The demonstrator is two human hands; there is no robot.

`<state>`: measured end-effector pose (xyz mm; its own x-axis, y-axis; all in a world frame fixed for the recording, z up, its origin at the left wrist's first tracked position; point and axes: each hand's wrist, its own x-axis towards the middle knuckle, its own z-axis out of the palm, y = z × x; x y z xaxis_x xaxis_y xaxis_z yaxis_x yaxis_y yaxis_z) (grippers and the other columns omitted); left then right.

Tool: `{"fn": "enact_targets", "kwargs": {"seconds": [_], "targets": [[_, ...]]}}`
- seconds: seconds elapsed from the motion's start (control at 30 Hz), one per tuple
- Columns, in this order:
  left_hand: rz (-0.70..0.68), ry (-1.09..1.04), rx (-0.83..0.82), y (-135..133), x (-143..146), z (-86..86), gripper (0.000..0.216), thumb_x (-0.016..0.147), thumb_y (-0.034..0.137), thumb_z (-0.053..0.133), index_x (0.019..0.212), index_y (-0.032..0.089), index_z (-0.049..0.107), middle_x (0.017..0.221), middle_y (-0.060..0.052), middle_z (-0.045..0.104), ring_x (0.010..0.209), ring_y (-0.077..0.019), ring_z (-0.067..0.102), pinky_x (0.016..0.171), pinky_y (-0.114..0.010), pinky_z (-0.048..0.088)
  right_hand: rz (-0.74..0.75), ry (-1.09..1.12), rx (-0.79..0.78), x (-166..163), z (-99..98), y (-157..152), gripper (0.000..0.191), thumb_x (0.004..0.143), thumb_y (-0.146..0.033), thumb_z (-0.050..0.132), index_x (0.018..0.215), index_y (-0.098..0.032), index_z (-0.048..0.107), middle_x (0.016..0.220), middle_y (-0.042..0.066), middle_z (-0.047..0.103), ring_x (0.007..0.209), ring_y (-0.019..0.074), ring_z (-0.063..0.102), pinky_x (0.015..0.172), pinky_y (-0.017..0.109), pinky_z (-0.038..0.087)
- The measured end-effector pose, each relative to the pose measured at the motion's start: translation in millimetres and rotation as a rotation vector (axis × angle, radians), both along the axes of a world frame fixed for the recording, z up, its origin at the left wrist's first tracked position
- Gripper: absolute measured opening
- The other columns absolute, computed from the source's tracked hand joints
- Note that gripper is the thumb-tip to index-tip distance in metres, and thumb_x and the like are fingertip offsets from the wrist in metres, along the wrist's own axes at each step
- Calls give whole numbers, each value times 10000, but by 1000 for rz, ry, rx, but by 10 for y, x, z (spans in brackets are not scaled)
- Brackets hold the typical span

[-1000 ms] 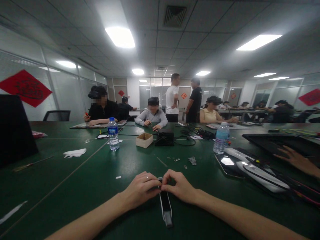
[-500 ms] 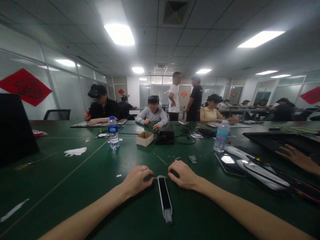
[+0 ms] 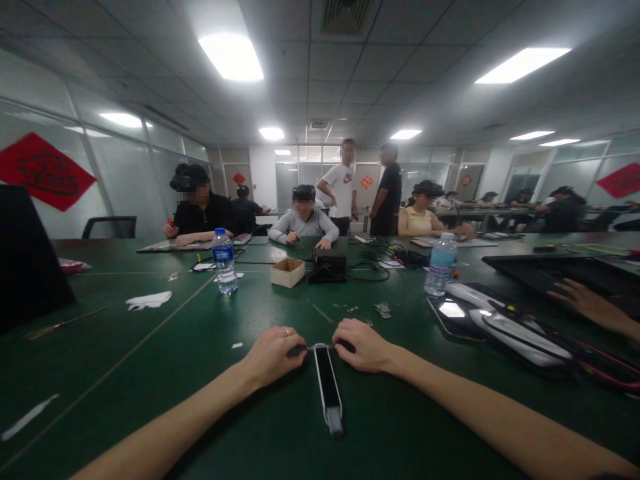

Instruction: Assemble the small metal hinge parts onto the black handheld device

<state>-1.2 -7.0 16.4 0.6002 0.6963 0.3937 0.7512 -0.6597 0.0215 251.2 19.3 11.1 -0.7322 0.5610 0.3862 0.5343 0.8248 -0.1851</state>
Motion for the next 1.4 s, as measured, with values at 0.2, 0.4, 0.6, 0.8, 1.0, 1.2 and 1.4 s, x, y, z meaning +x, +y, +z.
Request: {"fn": "enact_targets", "kwargs": {"seconds": [0.2, 0.4, 0.6, 0.8, 1.0, 1.2, 1.4], "targets": [[5, 1, -48, -18, 5, 20, 152, 850, 236, 614, 941, 206, 732, 851, -32, 711, 777, -183, 649, 738, -271, 497, 15, 4, -3, -4, -1, -3, 110, 873, -165, 553, 853, -153, 661, 848, 58, 648, 785, 169, 570, 726, 297, 444], [19, -78, -170, -29, 23, 43, 143, 866, 228, 615, 937, 200, 735, 841, -15, 709, 720, -154, 643, 687, -240, 489, 14, 2, 5, -10, -4, -19, 109, 862, -146, 561, 846, -144, 669, 840, 65, 652, 780, 174, 574, 720, 299, 451], [-10, -132, -213, -4, 11, 3, 155, 868, 204, 613, 965, 192, 733, 889, -19, 717, 752, -149, 647, 706, -227, 486, 17, -20, 9, -13, -6, -9, 104, 862, -137, 570, 852, -139, 674, 840, 60, 650, 783, 165, 572, 719, 284, 445], [5, -172, -259, 7, 14, -1, 163, 886, 229, 609, 988, 197, 733, 927, -22, 727, 765, -152, 650, 723, -236, 484, 26, -15, 18, -16, -17, 3, 105, 873, -142, 570, 865, -137, 674, 850, 59, 651, 796, 161, 575, 745, 282, 447], [14, -201, -328, 7, 19, 12, 194, 917, 281, 576, 995, 198, 733, 941, -23, 732, 808, -166, 657, 729, -249, 478, 6, -23, -21, -9, 36, -31, 108, 868, -135, 573, 873, -130, 680, 857, 61, 653, 799, 159, 577, 744, 276, 454], [-19, -199, -334, 13, 38, -21, 242, 955, 305, 517, 998, 200, 731, 936, -26, 727, 800, -165, 654, 699, -240, 471, 13, -14, -36, -5, 33, -18, 117, 881, -156, 565, 886, -130, 679, 862, 65, 651, 801, 160, 576, 743, 281, 459], [25, -168, -310, 12, 70, -42, 185, 916, 277, 582, 1005, 207, 729, 915, -17, 721, 770, -159, 642, 702, -240, 469, 17, 12, -49, -6, 18, -7, 122, 888, -166, 553, 881, -137, 671, 871, 66, 651, 804, 158, 581, 735, 276, 468]]}}
